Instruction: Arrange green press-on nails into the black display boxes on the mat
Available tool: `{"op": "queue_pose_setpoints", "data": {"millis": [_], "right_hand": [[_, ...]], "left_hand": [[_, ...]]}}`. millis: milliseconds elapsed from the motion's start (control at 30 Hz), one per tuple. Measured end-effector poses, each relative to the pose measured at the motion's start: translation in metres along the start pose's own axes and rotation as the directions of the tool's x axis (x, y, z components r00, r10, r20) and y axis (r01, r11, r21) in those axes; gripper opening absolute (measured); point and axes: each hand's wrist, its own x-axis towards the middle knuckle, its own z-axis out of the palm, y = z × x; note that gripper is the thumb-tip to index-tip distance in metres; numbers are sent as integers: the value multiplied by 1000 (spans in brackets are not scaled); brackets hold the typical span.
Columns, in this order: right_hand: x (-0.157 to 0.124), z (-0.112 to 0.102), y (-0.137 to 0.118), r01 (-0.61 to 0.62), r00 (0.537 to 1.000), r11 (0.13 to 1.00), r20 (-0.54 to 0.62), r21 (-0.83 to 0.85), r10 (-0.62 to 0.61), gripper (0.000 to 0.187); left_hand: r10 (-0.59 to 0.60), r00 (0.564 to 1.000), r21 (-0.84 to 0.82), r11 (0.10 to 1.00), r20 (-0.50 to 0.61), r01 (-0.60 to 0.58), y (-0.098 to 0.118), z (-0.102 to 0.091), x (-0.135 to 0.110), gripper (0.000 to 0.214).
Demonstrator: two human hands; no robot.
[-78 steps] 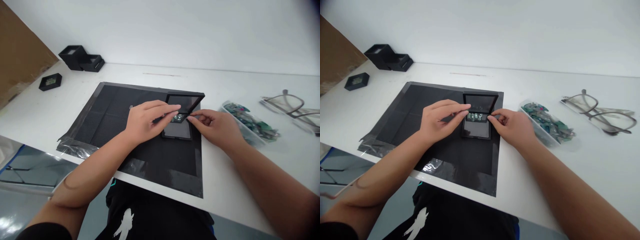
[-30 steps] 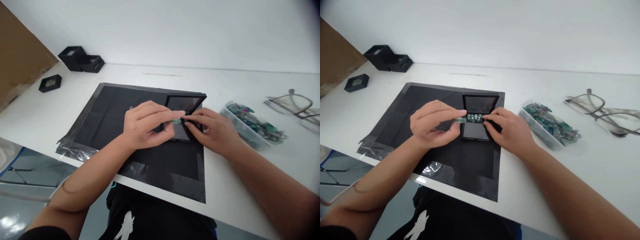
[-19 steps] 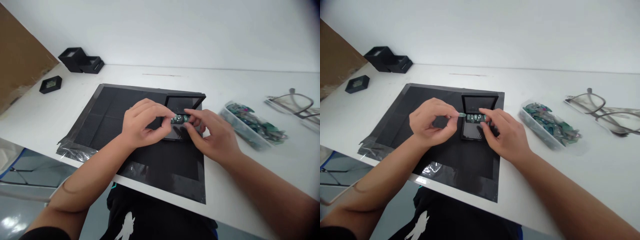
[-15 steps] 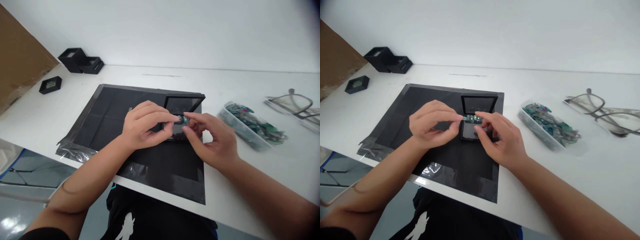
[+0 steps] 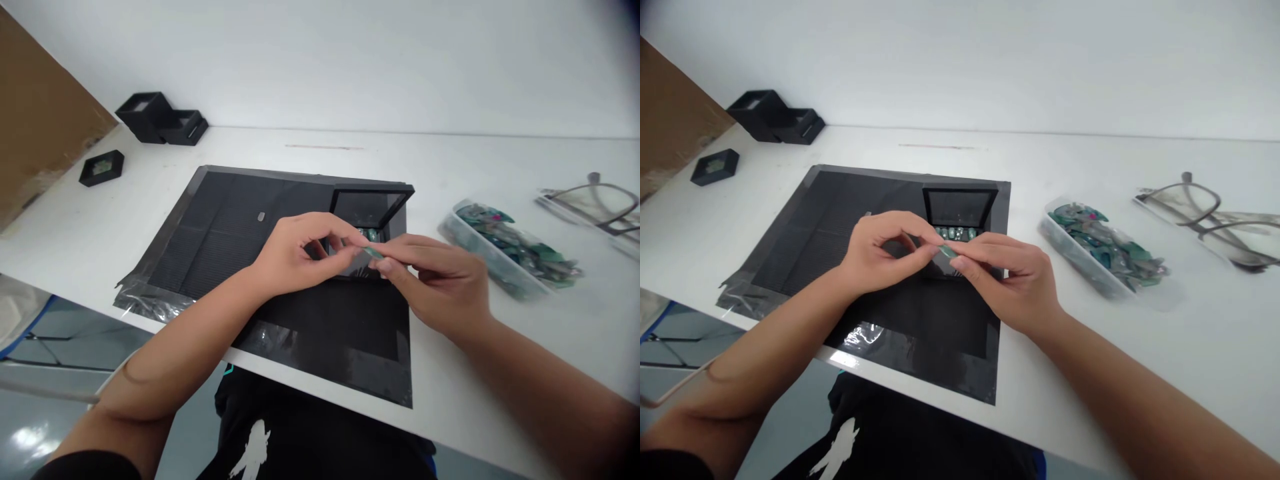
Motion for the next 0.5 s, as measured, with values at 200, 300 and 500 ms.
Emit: {"op": "queue_pose_setpoints", "data": {"millis": [200, 300, 500], "right_hand": [[4, 0, -2, -96, 995, 994, 9, 55, 96, 18], [5, 0, -3, -142, 989, 986, 55, 89, 138, 13], [4, 4, -3, -89, 994, 991, 59, -104, 96, 9]], "left_hand": [[202, 977, 213, 954, 63, -211, -7, -3, 0, 8], [245, 963, 340, 901, 114, -269, -8, -6, 0, 11], [233, 941, 456, 829, 247, -325, -6, -13, -1, 11]]}}
